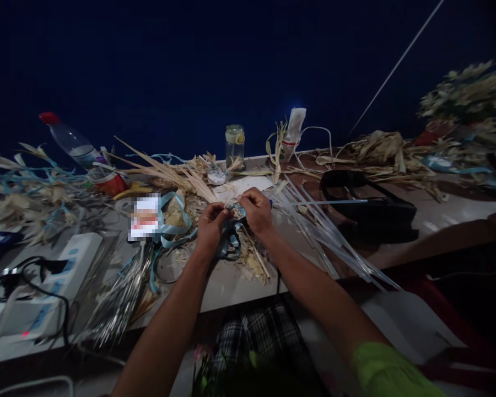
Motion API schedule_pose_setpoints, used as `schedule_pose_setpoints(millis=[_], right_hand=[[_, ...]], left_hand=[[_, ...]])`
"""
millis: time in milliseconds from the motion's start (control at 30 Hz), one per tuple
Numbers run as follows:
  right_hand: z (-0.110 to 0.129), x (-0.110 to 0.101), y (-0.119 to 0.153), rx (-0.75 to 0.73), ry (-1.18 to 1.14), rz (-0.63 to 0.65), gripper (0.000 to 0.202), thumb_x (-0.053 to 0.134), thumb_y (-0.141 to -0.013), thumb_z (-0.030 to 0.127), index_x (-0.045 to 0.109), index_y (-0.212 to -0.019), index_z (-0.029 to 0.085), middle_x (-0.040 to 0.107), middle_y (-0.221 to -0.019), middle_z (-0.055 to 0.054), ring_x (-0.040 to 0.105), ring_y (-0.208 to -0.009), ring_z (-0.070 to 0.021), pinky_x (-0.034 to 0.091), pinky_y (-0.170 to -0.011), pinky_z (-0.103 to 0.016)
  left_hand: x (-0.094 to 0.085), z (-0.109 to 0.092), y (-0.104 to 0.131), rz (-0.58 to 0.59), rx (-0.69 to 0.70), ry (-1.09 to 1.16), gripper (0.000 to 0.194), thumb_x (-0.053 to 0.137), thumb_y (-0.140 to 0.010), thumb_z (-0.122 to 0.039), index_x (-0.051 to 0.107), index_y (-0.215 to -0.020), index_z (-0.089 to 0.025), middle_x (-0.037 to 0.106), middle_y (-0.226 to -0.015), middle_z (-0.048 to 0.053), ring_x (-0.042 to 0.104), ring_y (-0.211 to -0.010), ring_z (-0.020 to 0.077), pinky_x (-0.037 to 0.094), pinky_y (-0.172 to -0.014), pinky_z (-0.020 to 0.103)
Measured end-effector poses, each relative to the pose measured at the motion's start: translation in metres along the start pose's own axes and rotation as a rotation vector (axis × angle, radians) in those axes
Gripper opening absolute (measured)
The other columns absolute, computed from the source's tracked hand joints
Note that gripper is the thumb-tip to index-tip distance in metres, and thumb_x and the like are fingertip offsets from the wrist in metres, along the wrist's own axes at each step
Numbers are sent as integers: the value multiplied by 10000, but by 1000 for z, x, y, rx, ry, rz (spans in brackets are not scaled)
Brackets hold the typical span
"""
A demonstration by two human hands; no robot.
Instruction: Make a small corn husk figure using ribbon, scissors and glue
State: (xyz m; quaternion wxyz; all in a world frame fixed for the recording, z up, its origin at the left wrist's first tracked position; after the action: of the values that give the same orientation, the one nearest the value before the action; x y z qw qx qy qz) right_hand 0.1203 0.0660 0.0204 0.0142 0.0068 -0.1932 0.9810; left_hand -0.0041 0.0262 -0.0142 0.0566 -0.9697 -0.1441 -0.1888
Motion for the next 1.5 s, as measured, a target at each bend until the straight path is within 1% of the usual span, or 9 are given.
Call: schedule_pose_setpoints(millis=[133, 200, 300, 433, 567, 700, 1000, 1267, 1500], right_hand=[[-10, 0, -3, 112, -56, -6, 325, 496, -762, 396, 443, -516, 189, 405, -510, 38, 367, -539, -97, 316, -558, -247], [-15, 0, -5, 144, -58, -17, 341, 481, -768, 435, 469, -536, 186, 415, -507, 36, 365, -536, -96, 315, -550, -245], [-22, 2, -6, 156, -78, -7, 247, 519, -737, 400, 522, -619, 184, 440, -543, 41, 384, -546, -95, 326, -550, -236], [-27, 8, -5, 183, -115, 59, 163, 553, -691, 346, 559, -721, 186, 492, -603, 40, 418, -560, -97, 348, -555, -234], [-27, 12, -3, 191, -74, 129, 169, 556, -691, 347, 570, -710, 180, 513, -616, 34, 425, -568, -97, 349, -559, -235], [-25, 14, -1, 219, -78, 163, 170, 562, -683, 352, 573, -694, 182, 515, -604, 36, 437, -572, -100, 358, -570, -238], [-24, 17, 1, 232, -90, 181, 153, 567, -668, 329, 578, -675, 176, 559, -632, 31, 476, -617, -105, 390, -631, -245], [-27, 19, 1, 222, -65, 217, 173, 557, -671, 329, 584, -719, 165, 578, -677, 22, 503, -651, -109, 418, -684, -251], [-27, 19, 2, 196, -33, 246, 177, 543, -685, 325, 585, -721, 157, 574, -677, 21, 505, -656, -108, 414, -684, -246]], left_hand=[[-1, 3, -1, 10, -63, 33, 240, 690, -612, -228, 547, -800, -185, 617, -650, -22, 589, -606, 93, 447, -611, 219], [-2, 4, -1, 13, -87, 48, 242, 688, -618, -240, 535, -799, -190, 610, -652, -28, 586, -604, 87, 453, -618, 218], [-1, 4, -1, 31, -113, 81, 225, 683, -628, -254, 526, -776, -193, 592, -650, -36, 575, -599, 78, 464, -636, 224], [0, 2, -1, 44, -132, 160, 202, 687, -629, -249, 547, -763, -191, 585, -649, -28, 568, -604, 84, 476, -663, 247], [1, 2, -1, 35, -145, 228, 192, 698, -624, -240, 566, -749, -180, 586, -642, -17, 568, -608, 90, 481, -680, 262], [0, 2, -1, 24, -143, 218, 187, 702, -624, -243, 567, -737, -181, 586, -647, -19, 572, -612, 94, 485, -693, 273], [1, 2, -1, 18, -169, 238, 204, 716, -608, -225, 573, -741, -167, 591, -636, -22, 560, -584, 79, 472, -658, 241], [-1, 2, -2, 15, -127, 253, 236, 737, -580, -186, 557, -730, -161, 616, -652, -32, 584, -610, 69, 467, -684, 212], [-1, 2, -1, 7, -127, 208, 259, 738, -575, -203, 546, -743, -164, 630, -650, -23, 595, -621, 79, 462, -691, 220]])
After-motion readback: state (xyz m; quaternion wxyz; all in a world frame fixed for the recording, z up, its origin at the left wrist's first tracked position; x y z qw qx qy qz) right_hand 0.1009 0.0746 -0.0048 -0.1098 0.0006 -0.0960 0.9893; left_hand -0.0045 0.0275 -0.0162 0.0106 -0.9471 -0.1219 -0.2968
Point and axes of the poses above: each hand's wrist, its own y-axis away from the middle knuckle, its own x-axis out of the palm, z = x × y, the point moved 4 cm from there along -y, towards the middle knuckle
